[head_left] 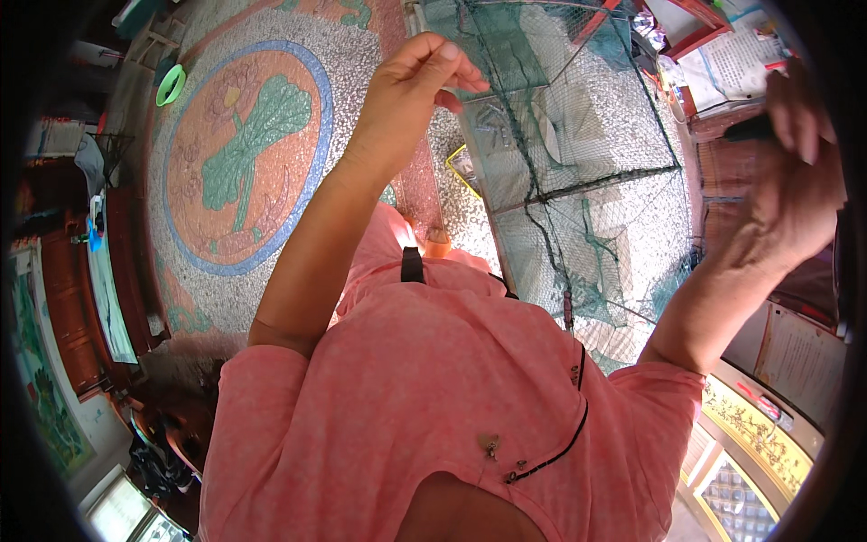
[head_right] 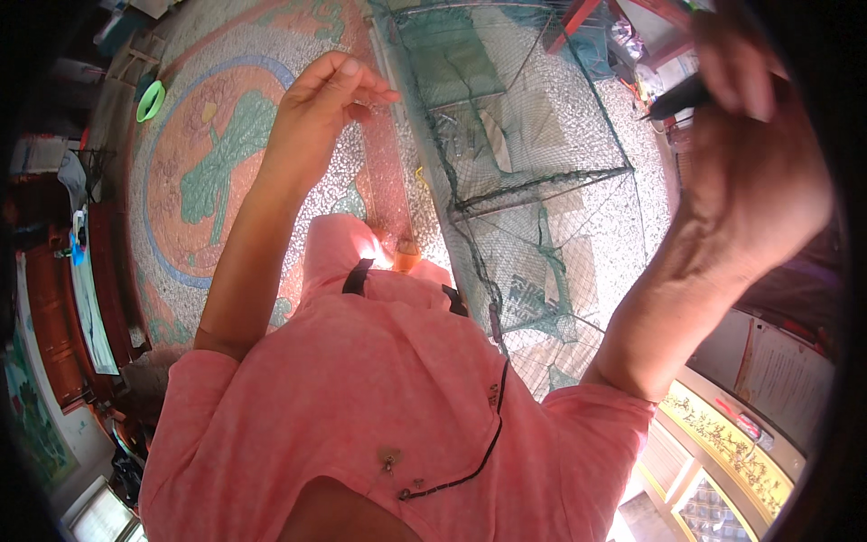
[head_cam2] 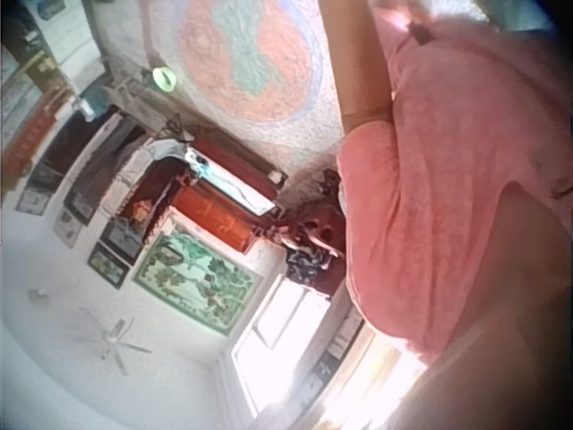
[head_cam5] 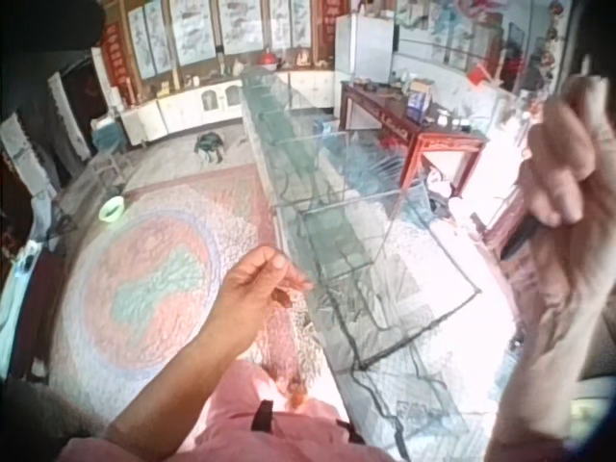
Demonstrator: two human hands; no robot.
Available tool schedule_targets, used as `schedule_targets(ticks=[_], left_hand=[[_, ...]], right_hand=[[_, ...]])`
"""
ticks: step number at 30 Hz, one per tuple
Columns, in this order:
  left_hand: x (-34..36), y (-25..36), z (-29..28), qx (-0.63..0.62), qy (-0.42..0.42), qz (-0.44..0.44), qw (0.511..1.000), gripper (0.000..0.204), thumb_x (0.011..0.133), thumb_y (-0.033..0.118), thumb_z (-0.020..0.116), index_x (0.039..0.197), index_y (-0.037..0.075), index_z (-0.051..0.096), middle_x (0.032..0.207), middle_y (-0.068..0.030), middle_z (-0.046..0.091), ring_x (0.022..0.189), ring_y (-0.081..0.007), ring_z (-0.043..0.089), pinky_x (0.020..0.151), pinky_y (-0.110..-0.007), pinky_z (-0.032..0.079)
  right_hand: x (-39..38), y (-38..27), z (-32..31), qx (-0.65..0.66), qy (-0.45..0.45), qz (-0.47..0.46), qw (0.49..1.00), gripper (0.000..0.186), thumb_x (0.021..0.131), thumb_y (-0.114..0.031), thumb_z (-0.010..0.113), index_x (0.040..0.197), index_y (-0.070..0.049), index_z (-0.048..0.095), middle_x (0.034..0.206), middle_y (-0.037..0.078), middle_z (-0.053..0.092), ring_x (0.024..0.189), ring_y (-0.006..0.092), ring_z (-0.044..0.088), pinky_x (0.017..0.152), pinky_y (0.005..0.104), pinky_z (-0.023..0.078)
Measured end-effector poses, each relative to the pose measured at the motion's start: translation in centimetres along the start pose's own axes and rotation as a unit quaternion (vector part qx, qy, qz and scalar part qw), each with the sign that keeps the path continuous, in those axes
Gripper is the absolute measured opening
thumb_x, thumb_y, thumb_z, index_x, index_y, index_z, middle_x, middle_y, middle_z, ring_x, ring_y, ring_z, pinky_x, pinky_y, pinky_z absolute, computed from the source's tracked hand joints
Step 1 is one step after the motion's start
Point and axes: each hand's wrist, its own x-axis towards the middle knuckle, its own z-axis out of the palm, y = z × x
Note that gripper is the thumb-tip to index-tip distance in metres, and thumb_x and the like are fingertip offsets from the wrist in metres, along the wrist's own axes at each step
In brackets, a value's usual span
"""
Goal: The person repairs a large rectangular mesh fishing net by tying together broken or loose sections of the netting with their hands.
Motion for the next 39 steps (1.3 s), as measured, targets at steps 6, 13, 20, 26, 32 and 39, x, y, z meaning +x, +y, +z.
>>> schedule_targets(ticks=[6,13,20,26,32,39], left_hand=[[1.4,-1.2,-0.6,-0.005,-0.030,0.027,0.999,0.024,0.098,0.025,0.045,0.087,0.007,0.056,0.087,-0.0047,0.064,0.075,-0.0129,0.065,0.057,-0.023,0.040],[2.4,-1.0,-0.7,-0.012,-0.032,-0.014,0.999,0.023,0.098,0.025,0.046,0.087,0.007,0.055,0.085,-0.0039,0.063,0.072,-0.0118,0.063,0.057,-0.022,0.039],[3.0,-0.7,-1.3,0.008,-0.086,-0.050,0.995,0.024,0.097,0.029,0.048,0.088,0.008,0.055,0.085,-0.0019,0.062,0.071,-0.0096,0.061,0.055,-0.020,0.036],[5.2,0.2,-1.8,0.040,-0.198,-0.028,0.979,0.024,0.098,0.028,0.047,0.088,0.006,0.053,0.082,-0.0012,0.060,0.066,-0.0090,0.059,0.056,-0.021,0.041],[9.2,0.3,-1.3,0.024,-0.385,0.020,0.922,0.021,0.099,0.019,0.045,0.088,0.004,0.054,0.084,-0.0020,0.059,0.065,-0.0087,0.056,0.059,-0.021,0.043],[13.6,0.5,0.4,0.080,-0.567,0.062,0.818,0.018,0.098,0.017,0.046,0.086,0.004,0.051,0.081,-0.0018,0.058,0.063,-0.0085,0.056,0.060,-0.022,0.044]], right_hand=[[-3.0,7.5,7.5,-0.400,-0.001,0.074,0.913,0.013,0.091,-0.015,0.060,0.102,-0.007,0.062,0.081,-0.003,0.056,0.064,0.0023,0.045,0.054,0.0168,0.034],[-5.0,14.9,8.8,-0.586,-0.033,0.151,0.796,0.023,0.078,-0.024,0.069,0.076,-0.005,0.057,0.066,0.012,0.062,0.061,0.0305,0.062,0.053,0.0391,0.048],[-4.8,13.6,9.2,-0.548,-0.063,0.267,0.790,0.018,0.081,-0.020,0.064,0.086,-0.005,0.056,0.073,0.012,0.064,0.070,0.0322,0.064,0.063,0.0409,0.050],[-2.6,8.7,7.8,-0.397,0.024,0.348,0.849,0.016,0.090,-0.013,0.048,0.102,-0.004,0.047,0.082,0.013,0.064,0.079,0.0262,0.064,0.070,0.0369,0.048],[-1.7,5.2,9.7,-0.403,0.104,0.312,0.854,0.012,0.085,0.008,0.053,0.093,0.001,0.059,0.079,0.006,0.060,0.076,0.0121,0.058,0.068,0.0260,0.046],[-2.9,5.8,16.8,-0.505,0.297,0.359,0.726,0.019,0.077,0.008,0.063,0.092,-0.002,0.067,0.084,0.006,0.058,0.076,0.0139,0.059,0.063,0.0241,0.048]])
